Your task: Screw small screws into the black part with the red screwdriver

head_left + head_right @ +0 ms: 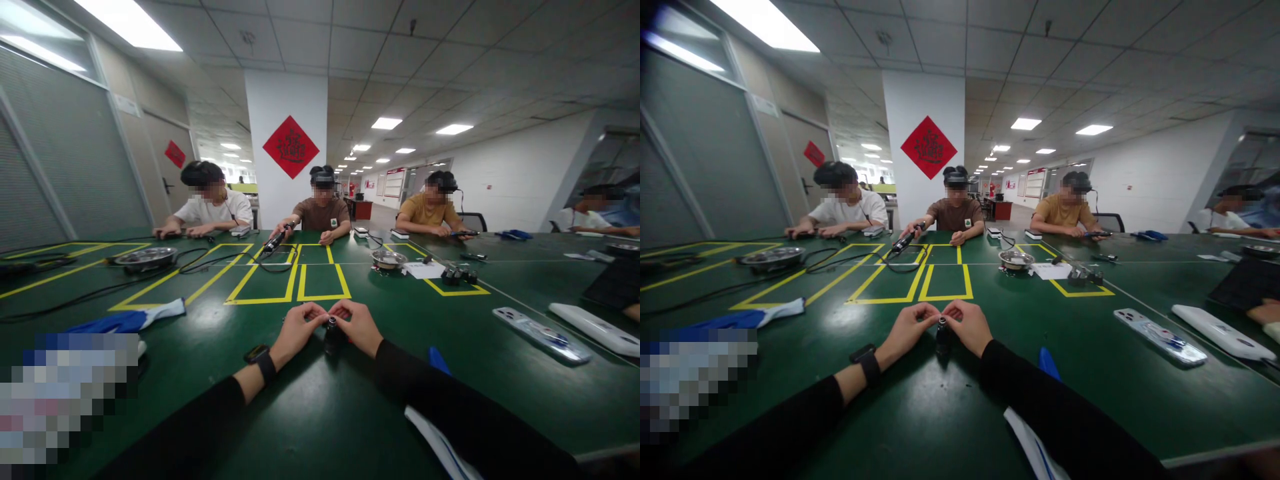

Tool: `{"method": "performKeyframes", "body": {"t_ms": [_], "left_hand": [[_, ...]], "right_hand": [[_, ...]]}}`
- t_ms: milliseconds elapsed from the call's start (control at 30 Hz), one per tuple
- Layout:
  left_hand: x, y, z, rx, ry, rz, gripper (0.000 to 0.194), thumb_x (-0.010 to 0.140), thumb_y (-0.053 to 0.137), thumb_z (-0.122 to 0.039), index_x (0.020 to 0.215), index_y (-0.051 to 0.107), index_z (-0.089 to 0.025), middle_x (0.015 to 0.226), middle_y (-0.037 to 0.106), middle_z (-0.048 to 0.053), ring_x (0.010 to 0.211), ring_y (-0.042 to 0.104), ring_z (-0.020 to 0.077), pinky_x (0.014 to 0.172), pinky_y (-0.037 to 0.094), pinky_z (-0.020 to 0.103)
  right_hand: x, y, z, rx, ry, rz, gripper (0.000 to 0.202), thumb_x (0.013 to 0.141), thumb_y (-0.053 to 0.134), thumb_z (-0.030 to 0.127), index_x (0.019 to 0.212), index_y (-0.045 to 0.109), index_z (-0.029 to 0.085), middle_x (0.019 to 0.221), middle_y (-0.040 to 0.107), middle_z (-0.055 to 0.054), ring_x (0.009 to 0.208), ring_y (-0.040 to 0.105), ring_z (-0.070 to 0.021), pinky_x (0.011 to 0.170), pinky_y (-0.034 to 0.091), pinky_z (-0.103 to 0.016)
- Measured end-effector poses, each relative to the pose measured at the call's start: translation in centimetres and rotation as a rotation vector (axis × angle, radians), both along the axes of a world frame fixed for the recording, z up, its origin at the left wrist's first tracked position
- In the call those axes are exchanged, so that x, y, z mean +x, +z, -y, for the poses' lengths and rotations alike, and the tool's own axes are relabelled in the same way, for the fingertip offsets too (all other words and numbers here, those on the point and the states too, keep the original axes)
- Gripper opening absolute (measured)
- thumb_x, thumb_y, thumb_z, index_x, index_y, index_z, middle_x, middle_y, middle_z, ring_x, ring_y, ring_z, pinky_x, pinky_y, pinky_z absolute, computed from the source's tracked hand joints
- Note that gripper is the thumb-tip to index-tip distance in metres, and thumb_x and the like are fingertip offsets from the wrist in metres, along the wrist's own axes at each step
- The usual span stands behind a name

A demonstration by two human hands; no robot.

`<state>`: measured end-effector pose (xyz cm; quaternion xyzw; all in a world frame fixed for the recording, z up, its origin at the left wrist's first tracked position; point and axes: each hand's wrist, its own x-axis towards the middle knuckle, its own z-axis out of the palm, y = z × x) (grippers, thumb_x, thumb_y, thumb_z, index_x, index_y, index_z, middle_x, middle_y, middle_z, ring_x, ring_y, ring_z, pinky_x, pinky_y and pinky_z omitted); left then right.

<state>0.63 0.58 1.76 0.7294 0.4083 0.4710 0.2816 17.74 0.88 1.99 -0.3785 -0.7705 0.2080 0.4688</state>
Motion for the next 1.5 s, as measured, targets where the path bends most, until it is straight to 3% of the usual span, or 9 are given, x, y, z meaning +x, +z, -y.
{"method": "performKeyframes", "body": {"t_ms": [233, 400, 867, 1067, 1233, 1400, 1500], "left_hand": [[0.3, -0.2, -0.3, -0.033, 0.053, 0.09, 0.028, 0.074, 0.059, -0.04, 0.075, 0.067, -0.013, 0.071, 0.068, 0.004, 0.068, 0.06, 0.0168, 0.066, 0.045, 0.026], [1.2, -0.4, -0.4, -0.043, 0.075, 0.138, 0.029, 0.074, 0.06, -0.041, 0.075, 0.068, -0.013, 0.071, 0.069, 0.005, 0.067, 0.061, 0.0168, 0.064, 0.045, 0.026], [1.4, -0.1, 0.2, -0.044, 0.107, 0.121, 0.034, 0.077, 0.055, -0.043, 0.074, 0.068, -0.012, 0.071, 0.068, 0.006, 0.067, 0.059, 0.0173, 0.064, 0.043, 0.026], [1.3, -0.1, 0.2, -0.057, 0.064, 0.135, 0.03, 0.079, 0.053, -0.039, 0.076, 0.066, -0.013, 0.071, 0.065, 0.004, 0.068, 0.058, 0.0163, 0.065, 0.043, 0.026], [0.5, 0.1, 1.4, -0.02, -0.06, 0.218, 0.026, 0.082, 0.05, -0.03, 0.101, 0.06, -0.016, 0.103, 0.062, 0.007, 0.096, 0.056, 0.0189, 0.087, 0.042, 0.031], [0.1, 0.6, 3.1, 0.054, -0.258, 0.022, 0.055, 0.067, 0.069, -0.026, 0.119, 0.05, -0.019, 0.118, 0.055, 0.008, 0.108, 0.05, 0.0212, 0.096, 0.038, 0.033], [0.2, 0.6, 3.2, 0.029, -0.287, -0.074, 0.051, 0.068, 0.068, -0.023, 0.116, 0.051, -0.019, 0.11, 0.059, 0.007, 0.099, 0.055, 0.0191, 0.091, 0.042, 0.032]], "right_hand": [[-0.4, 0.0, 0.0, 0.039, 0.036, -0.035, 0.007, 0.07, 0.061, 0.014, 0.077, 0.062, 0.016, 0.072, 0.065, -0.001, 0.067, 0.06, -0.0139, 0.066, 0.046, -0.026], [-0.5, -0.3, -0.2, 0.068, -0.074, -0.04, 0.005, 0.071, 0.064, 0.019, 0.07, 0.059, 0.017, 0.069, 0.063, -0.001, 0.066, 0.059, -0.0147, 0.063, 0.045, -0.026], [-0.1, 0.1, 0.2, 0.119, -0.035, 0.011, 0.007, 0.078, 0.058, 0.024, 0.078, 0.062, 0.018, 0.074, 0.064, -0.003, 0.07, 0.059, -0.0161, 0.068, 0.046, -0.029], [-0.2, 0.2, 0.3, 0.093, -0.034, -0.03, 0.006, 0.077, 0.057, 0.022, 0.075, 0.059, 0.017, 0.072, 0.062, -0.001, 0.069, 0.057, -0.0149, 0.067, 0.045, -0.027], [0.4, -0.4, -0.5, -0.044, -0.107, -0.124, 0.007, 0.074, 0.057, 0.023, 0.072, 0.057, 0.016, 0.066, 0.059, 0.0, 0.06, 0.054, -0.0132, 0.059, 0.043, -0.025], [1.0, -0.6, -0.8, -0.079, -0.11, -0.076, 0.009, 0.072, 0.058, 0.024, 0.071, 0.059, 0.016, 0.069, 0.062, -0.002, 0.065, 0.056, -0.0143, 0.062, 0.043, -0.026], [1.1, -0.4, -0.6, -0.076, -0.098, -0.04, 0.008, 0.072, 0.058, 0.024, 0.072, 0.06, 0.016, 0.07, 0.063, -0.002, 0.065, 0.056, -0.0148, 0.059, 0.043, -0.026]]}}
